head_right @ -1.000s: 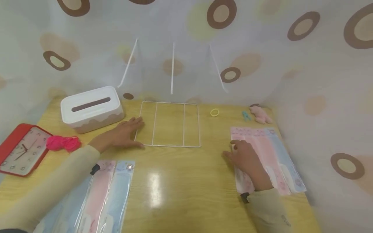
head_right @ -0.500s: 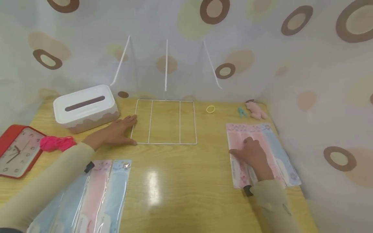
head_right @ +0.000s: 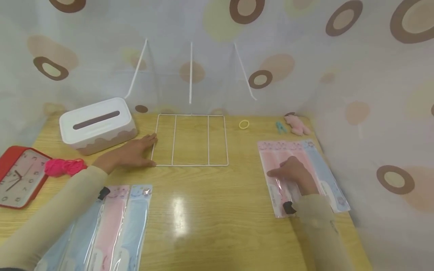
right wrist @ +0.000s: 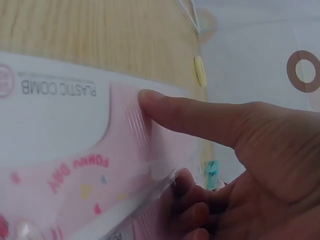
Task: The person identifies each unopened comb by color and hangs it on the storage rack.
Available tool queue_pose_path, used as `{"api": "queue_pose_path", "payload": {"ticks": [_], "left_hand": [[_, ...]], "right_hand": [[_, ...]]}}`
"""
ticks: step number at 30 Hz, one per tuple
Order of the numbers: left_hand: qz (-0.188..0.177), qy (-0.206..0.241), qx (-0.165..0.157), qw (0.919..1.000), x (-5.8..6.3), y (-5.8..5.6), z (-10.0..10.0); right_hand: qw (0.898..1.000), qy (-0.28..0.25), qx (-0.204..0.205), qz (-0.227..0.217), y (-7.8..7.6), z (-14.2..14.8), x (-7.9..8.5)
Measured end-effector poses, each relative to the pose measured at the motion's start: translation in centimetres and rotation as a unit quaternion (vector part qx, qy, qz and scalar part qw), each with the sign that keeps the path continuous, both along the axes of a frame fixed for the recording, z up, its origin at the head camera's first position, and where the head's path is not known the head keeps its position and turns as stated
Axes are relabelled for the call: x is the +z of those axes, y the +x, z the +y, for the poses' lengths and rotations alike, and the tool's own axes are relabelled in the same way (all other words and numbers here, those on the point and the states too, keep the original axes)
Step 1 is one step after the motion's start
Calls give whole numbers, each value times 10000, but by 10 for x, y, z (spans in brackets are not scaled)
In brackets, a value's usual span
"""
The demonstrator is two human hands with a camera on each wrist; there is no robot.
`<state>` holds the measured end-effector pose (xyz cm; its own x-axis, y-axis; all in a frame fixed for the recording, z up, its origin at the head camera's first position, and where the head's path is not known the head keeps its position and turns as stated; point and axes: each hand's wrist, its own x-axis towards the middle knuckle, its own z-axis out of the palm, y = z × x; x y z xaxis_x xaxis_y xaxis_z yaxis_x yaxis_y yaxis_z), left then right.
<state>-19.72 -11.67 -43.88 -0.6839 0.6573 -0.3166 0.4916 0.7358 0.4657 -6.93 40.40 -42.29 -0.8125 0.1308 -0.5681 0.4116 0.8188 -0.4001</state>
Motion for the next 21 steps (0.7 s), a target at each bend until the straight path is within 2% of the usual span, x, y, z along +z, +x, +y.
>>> {"api": "queue_pose_path", "payload": {"ticks": [5,11,14,18,21], "left_hand": [[-81,4,-8,10000,2,2,3],[24,-84,3,10000,2,2,4],[-16,-147,32,9999,2,3,3],[-52,-180,38,9998,3,3,3],[-62,-158,47,9998,5,3,4]], "right_hand": [[9994,-321,14,96,3,2,4],[9917,-916,108,894,18,-6,13],[9807,-1279,85,1475,28,-20,27],[9613,-1417,312,2340,40,-42,51],[9488,-1461,287,2787,47,-57,69]]}}
